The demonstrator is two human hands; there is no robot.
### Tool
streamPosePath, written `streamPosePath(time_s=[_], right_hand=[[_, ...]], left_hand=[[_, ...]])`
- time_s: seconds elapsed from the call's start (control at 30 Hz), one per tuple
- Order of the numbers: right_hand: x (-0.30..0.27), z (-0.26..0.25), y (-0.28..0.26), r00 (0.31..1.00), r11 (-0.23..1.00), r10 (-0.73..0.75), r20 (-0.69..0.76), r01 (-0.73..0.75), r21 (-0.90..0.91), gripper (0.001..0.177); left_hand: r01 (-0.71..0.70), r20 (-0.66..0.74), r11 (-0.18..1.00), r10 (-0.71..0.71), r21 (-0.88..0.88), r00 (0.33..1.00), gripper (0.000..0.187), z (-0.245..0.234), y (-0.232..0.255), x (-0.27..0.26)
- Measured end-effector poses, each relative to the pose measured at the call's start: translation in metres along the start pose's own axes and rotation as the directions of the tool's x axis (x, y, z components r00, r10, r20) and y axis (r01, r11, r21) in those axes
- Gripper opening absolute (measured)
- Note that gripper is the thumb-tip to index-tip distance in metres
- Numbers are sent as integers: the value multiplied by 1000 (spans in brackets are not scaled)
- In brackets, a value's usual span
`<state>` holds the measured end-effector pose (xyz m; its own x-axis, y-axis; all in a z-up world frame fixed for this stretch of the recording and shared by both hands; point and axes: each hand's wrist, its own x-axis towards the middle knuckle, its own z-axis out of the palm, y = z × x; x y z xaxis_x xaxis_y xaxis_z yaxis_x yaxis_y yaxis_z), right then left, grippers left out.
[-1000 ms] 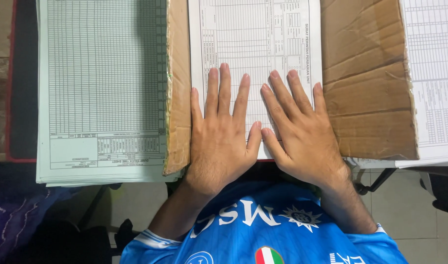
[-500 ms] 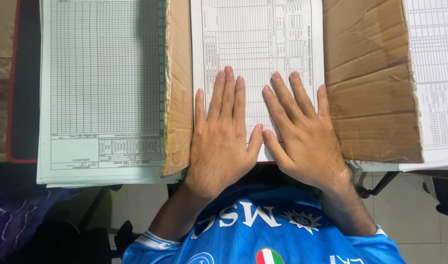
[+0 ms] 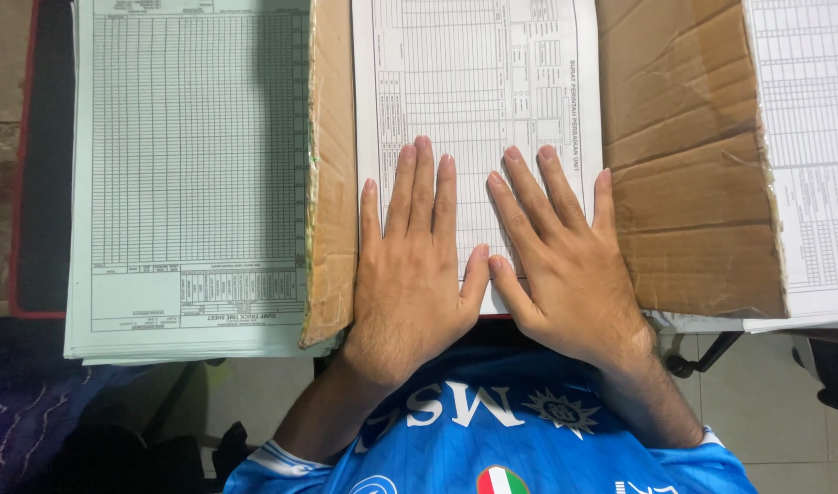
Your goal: Flipping through and smoothing down a stack of printed forms on a desk
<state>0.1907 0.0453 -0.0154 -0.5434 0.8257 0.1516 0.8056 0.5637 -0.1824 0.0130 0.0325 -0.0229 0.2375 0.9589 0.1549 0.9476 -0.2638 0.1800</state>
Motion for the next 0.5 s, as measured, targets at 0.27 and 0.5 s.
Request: streamPosePath(time_s=[0.27, 0.5], right_hand=[[1, -1, 0, 1000, 1000, 8, 2, -8, 5, 69], [3, -3, -1, 1000, 999, 23, 9, -23, 35, 70]], left_hand=[[-10, -20, 1000, 10, 4, 1000, 83, -4, -1, 1], [-11, -22, 999, 10, -50, 1000, 81, -3, -1, 1]])
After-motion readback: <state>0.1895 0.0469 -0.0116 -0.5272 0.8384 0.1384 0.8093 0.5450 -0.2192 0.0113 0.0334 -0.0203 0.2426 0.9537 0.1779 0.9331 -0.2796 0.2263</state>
